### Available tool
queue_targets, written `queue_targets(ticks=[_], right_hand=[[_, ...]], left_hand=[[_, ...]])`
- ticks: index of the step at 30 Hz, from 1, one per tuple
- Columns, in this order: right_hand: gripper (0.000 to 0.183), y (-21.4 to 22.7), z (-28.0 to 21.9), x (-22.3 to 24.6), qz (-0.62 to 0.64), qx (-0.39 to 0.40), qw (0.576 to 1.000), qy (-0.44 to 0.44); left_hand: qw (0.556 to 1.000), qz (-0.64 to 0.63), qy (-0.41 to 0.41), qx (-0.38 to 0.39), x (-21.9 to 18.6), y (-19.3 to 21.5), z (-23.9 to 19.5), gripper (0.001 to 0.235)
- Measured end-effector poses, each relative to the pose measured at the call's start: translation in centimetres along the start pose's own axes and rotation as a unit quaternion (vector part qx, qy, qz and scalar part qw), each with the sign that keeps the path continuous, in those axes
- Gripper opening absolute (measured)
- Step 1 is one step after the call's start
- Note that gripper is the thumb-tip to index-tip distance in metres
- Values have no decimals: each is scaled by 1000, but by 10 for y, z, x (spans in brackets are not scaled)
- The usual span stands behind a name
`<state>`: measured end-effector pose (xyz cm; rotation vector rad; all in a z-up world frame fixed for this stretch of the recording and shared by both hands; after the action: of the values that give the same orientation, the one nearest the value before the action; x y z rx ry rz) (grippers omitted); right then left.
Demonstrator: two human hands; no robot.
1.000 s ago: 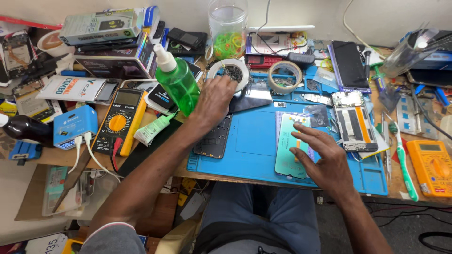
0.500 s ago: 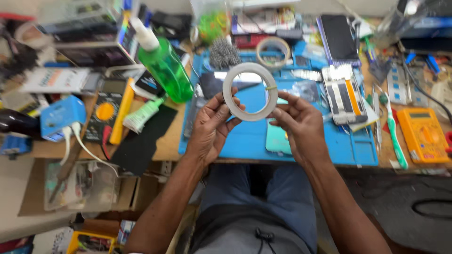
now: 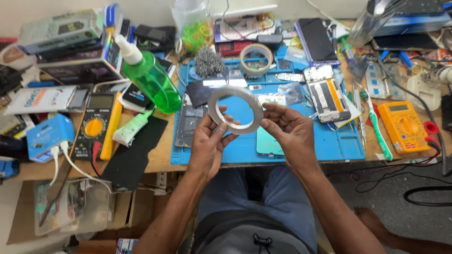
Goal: The person disassembles a smartphone, removes the battery, and applies adhesive tape to a new battery. They then use a plastic tool to clean the phone frame and prepare it for reassembly.
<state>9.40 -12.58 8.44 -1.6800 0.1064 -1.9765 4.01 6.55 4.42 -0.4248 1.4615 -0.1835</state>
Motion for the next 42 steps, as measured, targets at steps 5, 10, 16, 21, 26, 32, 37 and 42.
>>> queue_targets(ticks=[5,10,16,21,26,32,37,42], right_hand=[[26,-8,-7,22,-188,11,981,46],[24,-25,-15,30,-252,32,963,87],[22,-32,-16,34,-295,42,950,98],[27,-37,-16,33,-305,52,945,101],[31,-46,-17,28,-363,69,920,127],[20,-55,-15,18,-404,71,894,180],[17,-53,-23,18,-392,56,904,159],[41,-60,-28,24,-373,84,895,229]], left_hand=[[999,38,-24,12,-4,-2,-4,37],[987,137,-81,-6,-19,-5,2,47],[890,399,-220,-18,-45,-13,-2,40],[913,354,-200,21,-40,-12,4,24],[878,423,-222,34,-37,-15,3,29],[885,440,-139,54,-25,-14,16,31],[903,405,-129,60,-22,-10,20,31],[897,403,-172,53,-21,-10,17,29]])
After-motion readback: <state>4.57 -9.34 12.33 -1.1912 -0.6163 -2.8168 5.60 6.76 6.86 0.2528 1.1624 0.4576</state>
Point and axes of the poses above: each hand's wrist, its own z-axis towards the middle knuckle, its own y-axis out of the back of the hand, x = y × z, the point moved 6 cm from there along z, towards the middle knuckle, and after that the axes turned 15 degrees about z, right-handed, at the moved point
